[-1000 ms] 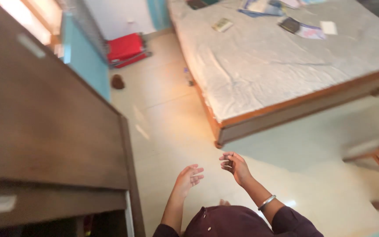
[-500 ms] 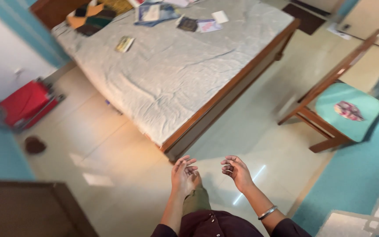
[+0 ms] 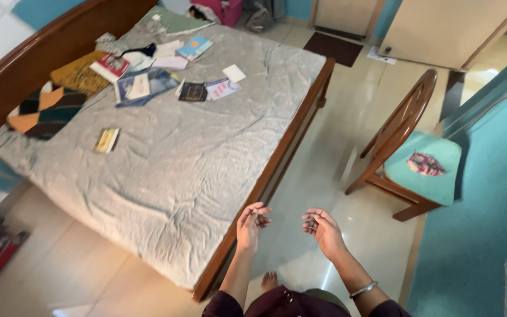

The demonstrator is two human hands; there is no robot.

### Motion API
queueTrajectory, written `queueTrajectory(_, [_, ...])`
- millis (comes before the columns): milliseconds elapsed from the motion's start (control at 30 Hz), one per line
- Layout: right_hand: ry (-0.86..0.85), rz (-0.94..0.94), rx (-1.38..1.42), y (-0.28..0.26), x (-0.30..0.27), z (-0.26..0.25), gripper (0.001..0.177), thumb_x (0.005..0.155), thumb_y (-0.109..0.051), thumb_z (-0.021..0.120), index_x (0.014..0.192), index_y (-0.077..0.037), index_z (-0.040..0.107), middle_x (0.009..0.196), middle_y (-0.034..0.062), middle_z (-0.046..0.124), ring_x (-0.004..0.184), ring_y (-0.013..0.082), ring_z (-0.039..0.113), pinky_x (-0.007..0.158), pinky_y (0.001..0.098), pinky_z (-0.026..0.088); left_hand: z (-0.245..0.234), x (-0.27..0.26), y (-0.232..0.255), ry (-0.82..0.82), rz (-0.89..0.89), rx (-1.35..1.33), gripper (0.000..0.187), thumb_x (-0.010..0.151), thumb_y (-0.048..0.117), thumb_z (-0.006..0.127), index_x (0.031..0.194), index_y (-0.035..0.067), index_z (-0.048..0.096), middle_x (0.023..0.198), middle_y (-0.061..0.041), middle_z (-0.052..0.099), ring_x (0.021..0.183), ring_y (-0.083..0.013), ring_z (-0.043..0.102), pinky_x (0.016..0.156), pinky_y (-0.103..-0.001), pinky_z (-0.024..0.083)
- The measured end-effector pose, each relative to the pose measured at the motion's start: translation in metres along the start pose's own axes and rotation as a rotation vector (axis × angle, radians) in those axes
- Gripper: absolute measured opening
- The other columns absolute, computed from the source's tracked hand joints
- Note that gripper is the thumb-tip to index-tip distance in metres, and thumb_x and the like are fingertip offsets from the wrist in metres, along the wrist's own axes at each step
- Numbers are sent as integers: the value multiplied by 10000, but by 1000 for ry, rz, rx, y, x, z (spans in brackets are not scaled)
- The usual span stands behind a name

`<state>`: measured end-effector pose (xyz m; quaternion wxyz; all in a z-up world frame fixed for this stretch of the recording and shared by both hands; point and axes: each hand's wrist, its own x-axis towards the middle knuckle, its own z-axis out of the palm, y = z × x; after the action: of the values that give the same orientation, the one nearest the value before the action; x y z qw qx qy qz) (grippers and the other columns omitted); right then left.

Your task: The person picks up books and a pair of jeans from a bed and places them into a wooden wardrobe. They handle items one at a time, including a small book with a colorful cover, a larger book with a floral cover, and a blue book, before folding the jeans and placing them on the bed.

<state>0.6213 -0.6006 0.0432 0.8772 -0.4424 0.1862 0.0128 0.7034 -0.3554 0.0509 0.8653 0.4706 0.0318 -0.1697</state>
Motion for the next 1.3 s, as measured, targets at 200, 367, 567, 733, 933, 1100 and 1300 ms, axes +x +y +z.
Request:
queueTrajectory(200, [25,-65,83,-32,78,-33,253,1016,-141,457,1224,-21,535,1098,125,652,932,217,621,895,410,515,46,110,-5,-144,-86,92,281,1047,244,531,1238,75,648,1100,-113,754,843,-171,684,797,-325,535])
queueTrajectory(367, [70,-59,128,-68,163,-76,284,1014,-180,450,1237,-28,537,1117,123,643,940,220,623,902,416,510,80,208,-23,-176,-137,129,281,1037,240,540,1237,77,653,1091,-113,752,831,-159,678,792,-319,543])
queueTrajectory(567, [35,-88,149,-138,286,-133,277,1012,-163,456,1240,-36,548,1123,122,657,943,218,635,907,420,509,147,334,-49,-186,-87,134,290,1036,205,530,1248,45,647,1093,-117,743,834,-159,671,782,-319,532])
queueTrajectory(733, [13,-103,47,-237,372,-161,274,1019,-172,462,1234,-46,576,1109,117,680,932,207,647,897,407,515,224,428,-47,-188,-111,131,281,1028,182,518,1249,51,632,1098,-120,744,830,-164,665,775,-321,532])
queueTrajectory(933, [62,-195,19,-316,439,-187,241,1038,-165,468,1209,-43,587,1098,119,683,936,211,652,904,396,520,291,521,-70,-271,-194,134,289,1025,174,501,1255,44,618,1107,-122,730,850,-164,659,792,-314,523])
queueTrajectory(1100, [203,-237,66,-355,479,-215,221,1020,-154,461,1174,-55,584,1094,97,689,949,204,651,919,389,526,352,603,-104,-377,-320,175,296,1024,186,507,1263,40,605,1105,-116,722,850,-162,653,781,-306,514])
queueTrajectory(1300, [337,-318,166,-413,566,-268,226,999,-150,490,1167,-45,599,1063,106,707,906,207,672,855,377,551,434,735,-136,-517,-413,221,294,1008,196,535,1254,49,602,1083,-108,715,834,-157,652,763,-310,520])
